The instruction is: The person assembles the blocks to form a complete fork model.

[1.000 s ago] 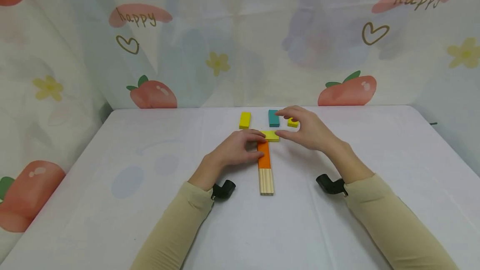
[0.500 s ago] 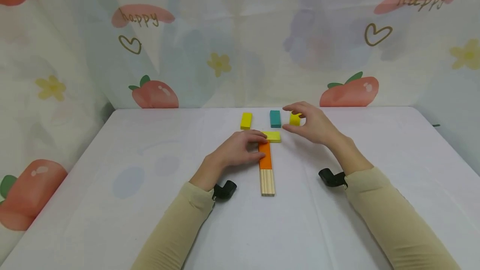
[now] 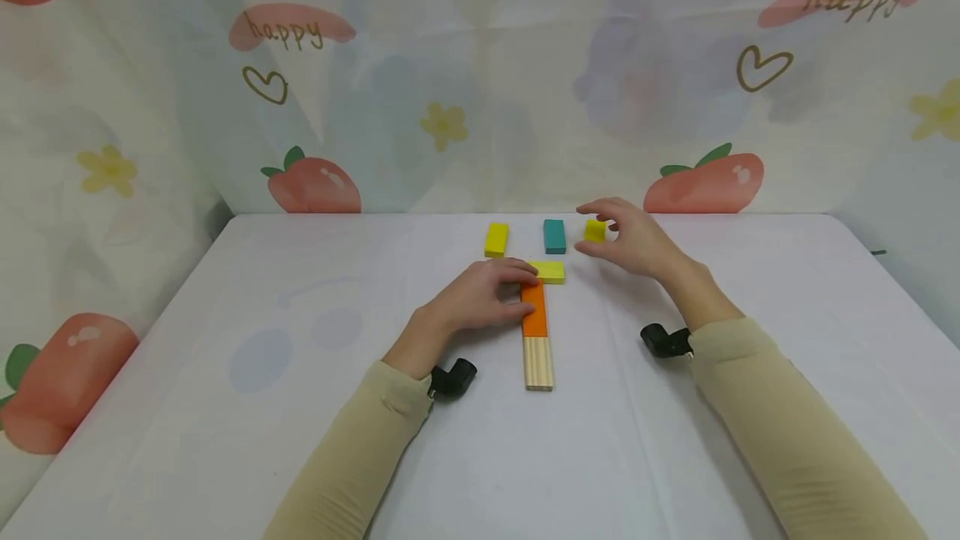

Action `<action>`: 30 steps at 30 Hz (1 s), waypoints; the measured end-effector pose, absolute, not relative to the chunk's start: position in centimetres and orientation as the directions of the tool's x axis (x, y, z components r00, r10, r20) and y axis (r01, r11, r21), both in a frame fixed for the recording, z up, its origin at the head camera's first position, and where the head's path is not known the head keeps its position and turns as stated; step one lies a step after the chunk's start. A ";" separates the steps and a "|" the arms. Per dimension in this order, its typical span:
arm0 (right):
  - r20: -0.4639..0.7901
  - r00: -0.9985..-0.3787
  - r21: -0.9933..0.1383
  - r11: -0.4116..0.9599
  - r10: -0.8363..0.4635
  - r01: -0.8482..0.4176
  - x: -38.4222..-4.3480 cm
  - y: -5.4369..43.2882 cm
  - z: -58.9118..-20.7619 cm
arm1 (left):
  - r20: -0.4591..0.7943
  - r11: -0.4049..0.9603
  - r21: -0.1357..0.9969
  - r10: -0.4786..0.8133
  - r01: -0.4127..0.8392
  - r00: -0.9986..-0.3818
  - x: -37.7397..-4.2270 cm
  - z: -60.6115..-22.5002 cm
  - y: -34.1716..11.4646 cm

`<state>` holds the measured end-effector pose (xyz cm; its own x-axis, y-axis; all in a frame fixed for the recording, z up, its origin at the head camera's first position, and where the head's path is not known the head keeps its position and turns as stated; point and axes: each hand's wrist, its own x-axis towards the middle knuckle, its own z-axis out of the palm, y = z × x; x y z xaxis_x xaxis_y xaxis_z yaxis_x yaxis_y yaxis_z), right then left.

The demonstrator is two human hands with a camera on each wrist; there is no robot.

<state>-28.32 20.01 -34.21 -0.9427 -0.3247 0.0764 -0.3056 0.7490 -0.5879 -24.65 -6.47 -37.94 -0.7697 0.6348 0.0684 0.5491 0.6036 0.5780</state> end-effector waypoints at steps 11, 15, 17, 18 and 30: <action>-0.004 -0.952 -0.604 0.760 -0.305 -0.241 -29.5 20.9 -34.5 | 0.048 0.615 0.579 0.630 0.535 -0.775 -24.6 -37.8 -6.5; -0.020 -0.954 -0.607 0.762 -0.299 -0.226 -29.8 21.0 -34.7 | 0.045 0.622 0.573 0.626 0.533 -0.779 -24.6 -37.8 -6.5; -0.026 -0.954 -0.609 0.761 -0.299 -0.222 -30.0 21.2 -34.7 | 0.048 0.620 0.573 0.627 0.535 -0.778 -24.6 -37.8 -6.5; -0.027 -0.953 -0.610 0.760 -0.301 -0.223 -30.1 21.2 -34.7 | 0.048 0.619 0.576 0.626 0.534 -0.778 -24.6 -37.8 -6.5; -0.079 -0.952 -0.585 0.787 -0.297 -0.197 -30.4 21.8 -35.3 | 0.050 0.610 0.589 0.627 0.530 -0.777 -24.5 -37.8 -6.5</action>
<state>-30.37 21.76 -35.29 -0.9517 -0.2968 -0.0787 -0.1970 0.7867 -0.5850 -24.55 -6.48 -37.77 -0.7771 0.6274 0.0498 0.5300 0.6096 0.5895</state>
